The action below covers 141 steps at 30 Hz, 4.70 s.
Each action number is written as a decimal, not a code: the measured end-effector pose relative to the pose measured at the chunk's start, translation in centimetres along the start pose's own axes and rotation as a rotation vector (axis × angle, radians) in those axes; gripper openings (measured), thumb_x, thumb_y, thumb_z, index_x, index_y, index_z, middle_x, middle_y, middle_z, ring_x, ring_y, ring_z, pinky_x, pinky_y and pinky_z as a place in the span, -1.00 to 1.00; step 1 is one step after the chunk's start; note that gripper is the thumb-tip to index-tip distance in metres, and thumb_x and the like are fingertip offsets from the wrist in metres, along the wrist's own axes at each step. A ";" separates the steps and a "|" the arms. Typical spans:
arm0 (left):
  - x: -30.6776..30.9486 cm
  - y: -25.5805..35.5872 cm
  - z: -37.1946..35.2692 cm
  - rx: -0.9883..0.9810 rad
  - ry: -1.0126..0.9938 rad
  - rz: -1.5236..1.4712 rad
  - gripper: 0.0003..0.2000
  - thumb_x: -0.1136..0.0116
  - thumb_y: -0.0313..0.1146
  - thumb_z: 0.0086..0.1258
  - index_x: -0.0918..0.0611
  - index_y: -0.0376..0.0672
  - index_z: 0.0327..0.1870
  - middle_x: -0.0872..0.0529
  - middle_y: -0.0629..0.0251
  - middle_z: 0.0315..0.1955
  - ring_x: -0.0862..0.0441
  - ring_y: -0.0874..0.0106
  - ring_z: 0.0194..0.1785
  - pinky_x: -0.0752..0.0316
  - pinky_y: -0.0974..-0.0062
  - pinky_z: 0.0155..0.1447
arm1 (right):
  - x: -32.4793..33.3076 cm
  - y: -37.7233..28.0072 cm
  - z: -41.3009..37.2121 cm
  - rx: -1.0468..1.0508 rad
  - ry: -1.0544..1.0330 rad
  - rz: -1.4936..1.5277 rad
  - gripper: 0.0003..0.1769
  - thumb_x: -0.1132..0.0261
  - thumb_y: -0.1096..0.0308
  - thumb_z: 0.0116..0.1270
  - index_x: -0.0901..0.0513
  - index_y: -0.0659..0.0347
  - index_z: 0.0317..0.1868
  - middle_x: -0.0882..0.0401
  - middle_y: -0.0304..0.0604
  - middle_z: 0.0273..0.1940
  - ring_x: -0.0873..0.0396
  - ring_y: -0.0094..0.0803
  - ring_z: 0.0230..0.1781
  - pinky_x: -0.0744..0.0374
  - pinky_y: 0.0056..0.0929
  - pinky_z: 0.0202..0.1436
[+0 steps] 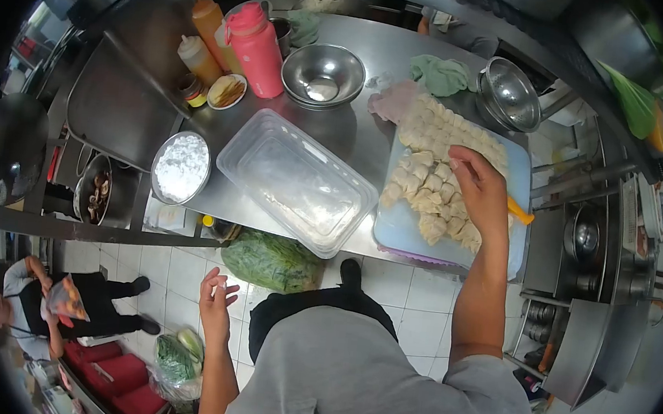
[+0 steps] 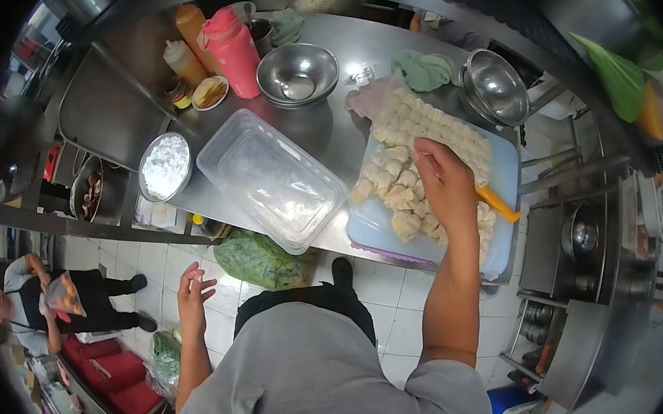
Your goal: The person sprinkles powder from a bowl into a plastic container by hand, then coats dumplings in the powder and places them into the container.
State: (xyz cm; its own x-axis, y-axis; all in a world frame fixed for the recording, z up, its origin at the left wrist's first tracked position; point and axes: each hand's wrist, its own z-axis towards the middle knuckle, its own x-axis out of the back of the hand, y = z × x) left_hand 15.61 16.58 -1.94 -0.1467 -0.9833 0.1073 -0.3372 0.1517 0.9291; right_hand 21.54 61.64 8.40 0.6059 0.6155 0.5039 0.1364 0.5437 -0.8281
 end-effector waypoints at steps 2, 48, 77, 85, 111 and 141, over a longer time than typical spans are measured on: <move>1.0 0.5 0.0 -0.070 0.053 0.110 -0.81 0.05 -0.26 0.39 -0.50 -0.18 -0.16 -0.32 0.17 0.18 -0.60 0.43 -0.19 -0.49 0.56 -0.20 | -1.0 -1.2 0.4 -0.007 -0.012 -0.002 -0.76 -0.21 0.38 0.23 -0.55 0.24 -0.09 -0.62 -0.14 -0.26 -0.58 -0.45 -0.26 -0.50 -0.54 -0.16; 15.9 -2.0 1.1 -0.218 0.296 0.071 -0.83 0.02 -0.32 0.37 -0.54 -0.25 -0.25 -0.41 0.12 0.07 -0.61 0.43 -0.22 -0.45 0.59 -0.24 | -37.5 -14.0 10.4 -0.412 -1.008 0.634 -0.50 -0.29 0.41 0.13 -0.38 0.26 0.11 -0.53 -0.17 -0.13 -0.53 -0.43 -0.12 -0.55 -0.41 -0.08; 15.5 -1.6 0.7 -0.239 0.315 0.008 -0.83 0.06 -0.38 0.38 -0.55 -0.29 -0.29 -0.38 0.17 0.09 -0.58 0.48 -0.18 -0.42 0.60 -0.17 | -30.4 -0.3 10.0 0.176 -0.560 -0.524 -0.56 -0.18 0.42 -0.02 -0.56 0.21 -0.03 -0.56 0.11 -0.12 -0.56 -0.08 -0.12 -0.49 -0.32 -0.01; 15.6 -1.6 0.8 -0.194 0.301 0.011 -0.84 0.06 -0.38 0.37 -0.55 -0.27 -0.27 -0.38 0.17 0.09 -0.57 0.49 -0.18 -0.43 0.61 -0.17 | -20.5 -0.5 1.9 0.140 -0.861 -0.624 -0.62 -0.11 0.48 0.05 -0.56 0.23 -0.06 -0.55 0.12 -0.14 -0.52 0.00 -0.10 -0.46 -0.29 0.01; 14.4 -3.5 1.7 -0.234 0.257 0.017 -0.89 -0.05 -0.44 0.29 -0.57 -0.27 -0.29 -0.47 0.13 0.00 -0.54 0.49 -0.20 -0.45 0.57 -0.15 | -31.3 -16.0 3.5 0.412 -0.749 -0.382 -0.68 -0.30 0.39 0.00 -0.62 0.20 -0.15 -0.54 0.08 -0.07 -0.49 -0.08 -0.02 -0.45 -0.31 0.08; 16.0 -3.7 0.2 -0.362 0.445 0.160 -0.81 -0.11 -0.31 0.27 -0.57 -0.25 -0.26 -0.52 0.11 -0.04 -0.55 0.29 -0.15 -0.45 0.46 -0.07 | -44.7 -15.1 11.1 -0.519 -1.009 0.725 -0.52 -0.24 0.55 0.12 -0.29 0.16 0.05 -0.49 -0.19 -0.17 -0.49 -0.35 -0.17 -0.52 -0.14 -0.14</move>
State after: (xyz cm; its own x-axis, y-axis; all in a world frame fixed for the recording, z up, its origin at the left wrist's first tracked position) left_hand 14.33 0.30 -3.68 0.2602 -0.9104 0.3215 0.0066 0.3346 0.9423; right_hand -16.29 32.28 1.08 -0.1390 0.9403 -0.3108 0.4484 -0.2201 -0.8663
